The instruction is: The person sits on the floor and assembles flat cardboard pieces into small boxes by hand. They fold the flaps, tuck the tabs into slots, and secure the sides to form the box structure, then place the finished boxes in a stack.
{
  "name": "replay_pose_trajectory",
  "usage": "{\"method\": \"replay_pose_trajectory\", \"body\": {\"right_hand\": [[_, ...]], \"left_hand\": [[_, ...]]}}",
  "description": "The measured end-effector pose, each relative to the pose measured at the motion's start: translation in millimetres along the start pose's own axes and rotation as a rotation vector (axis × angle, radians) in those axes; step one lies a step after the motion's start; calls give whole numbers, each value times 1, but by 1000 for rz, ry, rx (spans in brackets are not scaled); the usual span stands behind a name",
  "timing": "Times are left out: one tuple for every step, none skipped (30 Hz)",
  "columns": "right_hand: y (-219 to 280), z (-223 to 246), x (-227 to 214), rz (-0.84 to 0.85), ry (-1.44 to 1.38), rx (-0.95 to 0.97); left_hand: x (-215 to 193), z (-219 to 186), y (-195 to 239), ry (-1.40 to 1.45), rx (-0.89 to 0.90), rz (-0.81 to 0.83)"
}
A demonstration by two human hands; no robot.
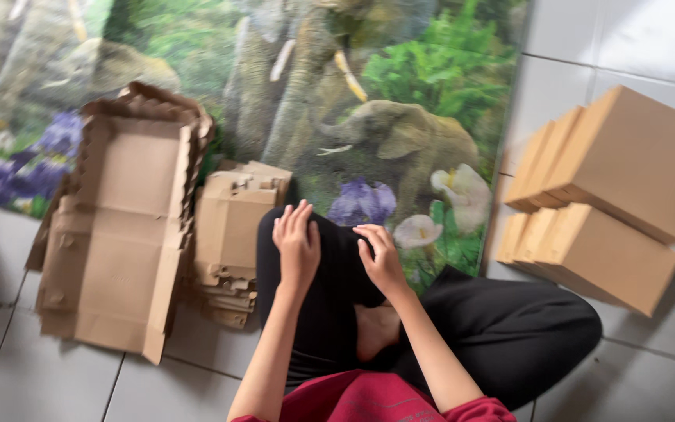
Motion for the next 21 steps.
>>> {"method": "replay_pose_trajectory", "body": {"right_hand": [[-5, -8, 16, 32, -7, -17], [-10, -18, 37, 107, 1, -15], [-13, -26, 61, 191, 2, -12], [-21, -33, 76, 232, -11, -30], [-29, -48, 93, 299, 5, 63], [-36, -64, 110, 366, 26, 155], [-44, -77, 121, 397, 21, 140], [-50, -105, 138, 532, 64, 322], [-52, -133, 152, 656, 118, 511], [-52, -104, 146, 679, 122, 501], [-47, -82, 140, 732, 110, 606], [-42, -60, 133, 784, 100, 712], [-42, -56, 132, 807, 109, 698], [-43, -55, 129, 796, 156, 720], [-43, -56, 122, 778, 205, 749], [-39, -58, 124, 795, 215, 743], [-39, -60, 123, 764, 194, 745], [-40, -62, 121, 734, 173, 747], [-36, -61, 119, 744, 185, 745], [-34, -60, 116, 720, 155, 754], [-34, -59, 111, 689, 123, 765]], "left_hand": [[-8, 24, 7, -20, -28, -13], [-16, 52, 17, -5, -105, -21], [-28, 81, 31, 1, -188, -29], [-39, 105, 42, -28, -222, -41], [-48, 129, 56, -73, -283, -44], [-57, 152, 71, -117, -345, -46], [-65, 175, 87, -138, -371, -57], [-71, 198, 104, -190, -427, -45], [-76, 221, 120, -234, -478, -29], [-83, 242, 137, -246, -500, -35], [-86, 266, 159, -261, -594, 19], [-89, 289, 182, -273, -689, 72], [-90, 308, 202, -283, -712, 62], [-86, 329, 225, -267, -781, 138], [-78, 348, 249, -241, -846, 220], [-82, 351, 265, -243, -866, 216], [-81, 355, 275, -188, -871, 241], [-80, 358, 285, -132, -876, 265], [-84, 356, 291, -129, -891, 263], [-85, 352, 296, -116, -877, 291], [-85, 351, 295, -102, -856, 319]]}}
Point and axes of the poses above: each hand's wrist, its own y-axis away from the middle knuckle, its own x-axis out of the palm, z = x × y, the point moved 7 cm from there along -y, towards the middle knuckle, and after that the axes turned 12 degrees about x, right-handed, at the moved point
